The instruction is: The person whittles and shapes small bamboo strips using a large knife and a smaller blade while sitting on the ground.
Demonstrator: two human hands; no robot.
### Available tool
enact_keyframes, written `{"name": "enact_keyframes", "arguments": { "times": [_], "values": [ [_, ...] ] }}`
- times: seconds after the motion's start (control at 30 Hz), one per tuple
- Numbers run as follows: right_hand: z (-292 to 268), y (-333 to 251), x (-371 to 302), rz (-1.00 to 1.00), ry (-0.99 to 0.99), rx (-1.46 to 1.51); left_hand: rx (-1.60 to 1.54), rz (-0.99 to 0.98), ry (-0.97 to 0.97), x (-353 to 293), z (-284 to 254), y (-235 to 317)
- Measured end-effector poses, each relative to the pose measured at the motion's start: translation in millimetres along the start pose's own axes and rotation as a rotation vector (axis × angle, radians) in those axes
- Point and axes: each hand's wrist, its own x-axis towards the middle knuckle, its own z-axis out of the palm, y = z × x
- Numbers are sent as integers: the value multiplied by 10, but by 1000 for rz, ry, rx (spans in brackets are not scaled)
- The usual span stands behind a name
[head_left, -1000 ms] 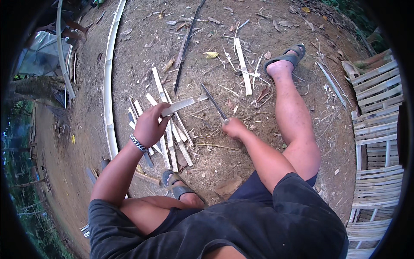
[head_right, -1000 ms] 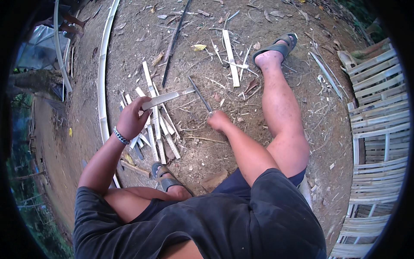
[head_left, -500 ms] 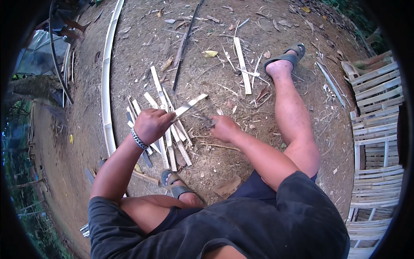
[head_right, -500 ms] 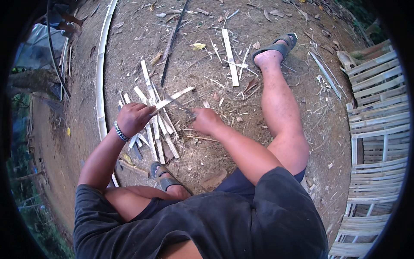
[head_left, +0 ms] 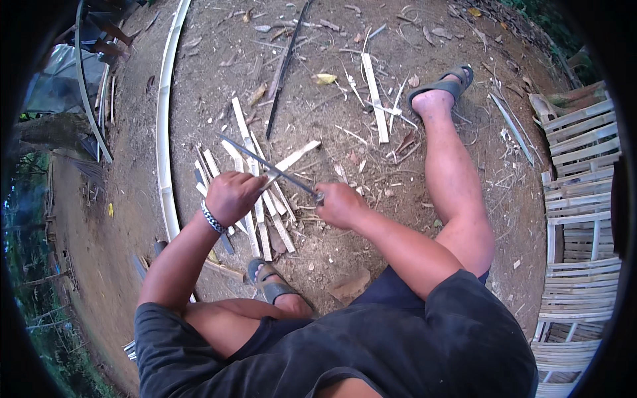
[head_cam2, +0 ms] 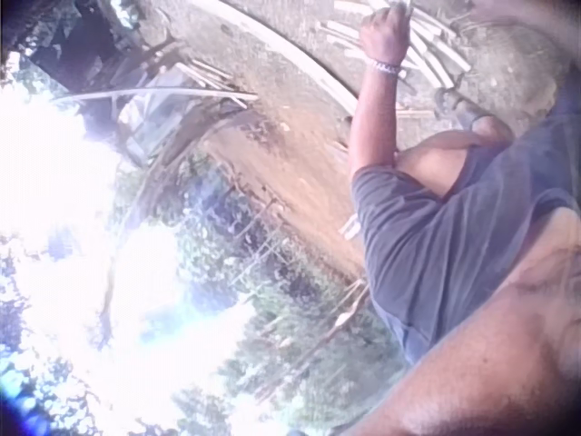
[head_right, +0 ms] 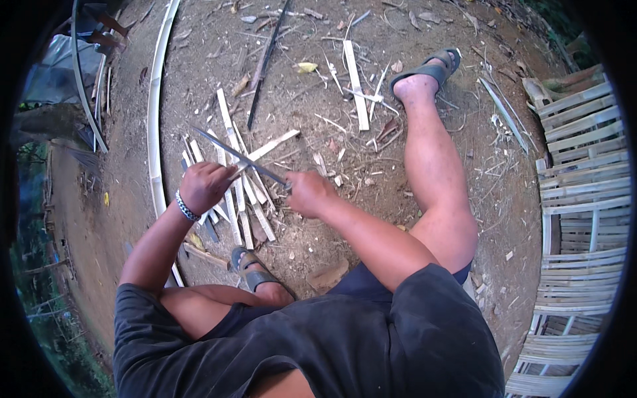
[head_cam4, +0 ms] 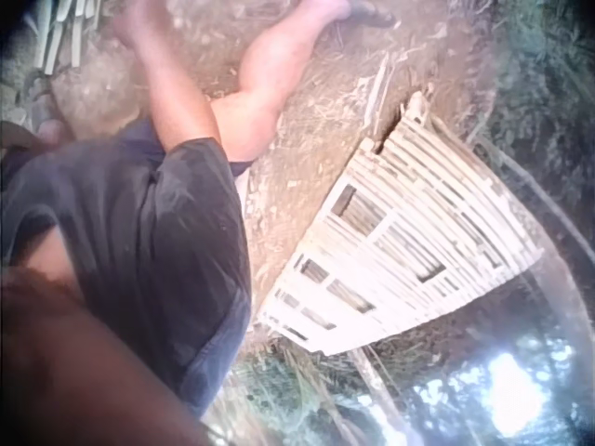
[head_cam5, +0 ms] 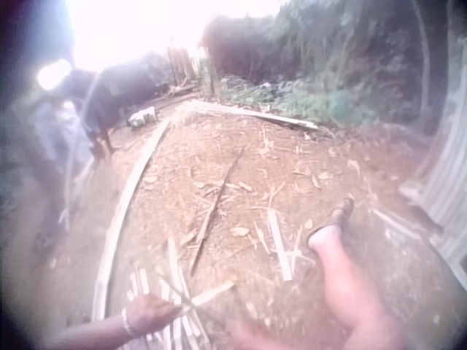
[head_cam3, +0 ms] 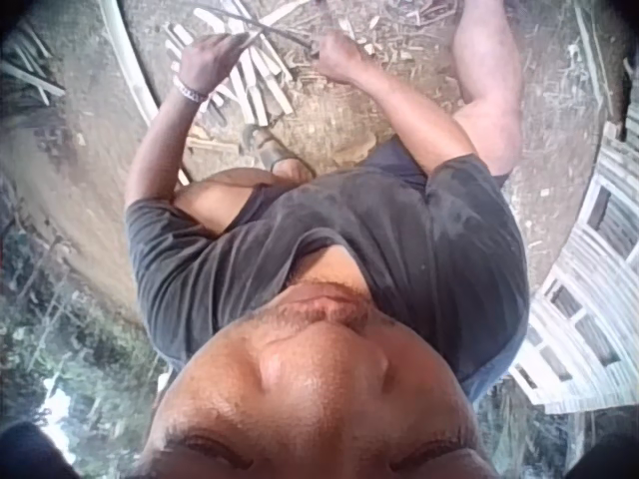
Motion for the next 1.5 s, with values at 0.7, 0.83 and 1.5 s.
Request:
{"name": "enact_keyframes", "arguments": {
  "times": [0.7,0.83,1.5],
  "values": [
    [163,1038,561,281,82,40,-40,-14,41,153,36,-77],
    [5,273,209,60,39,196,-82,-15,13,93,-12,-23],
    [107,467,313,182,-43,203,-79,45,-20,18,-37,-100]
  ]
}}
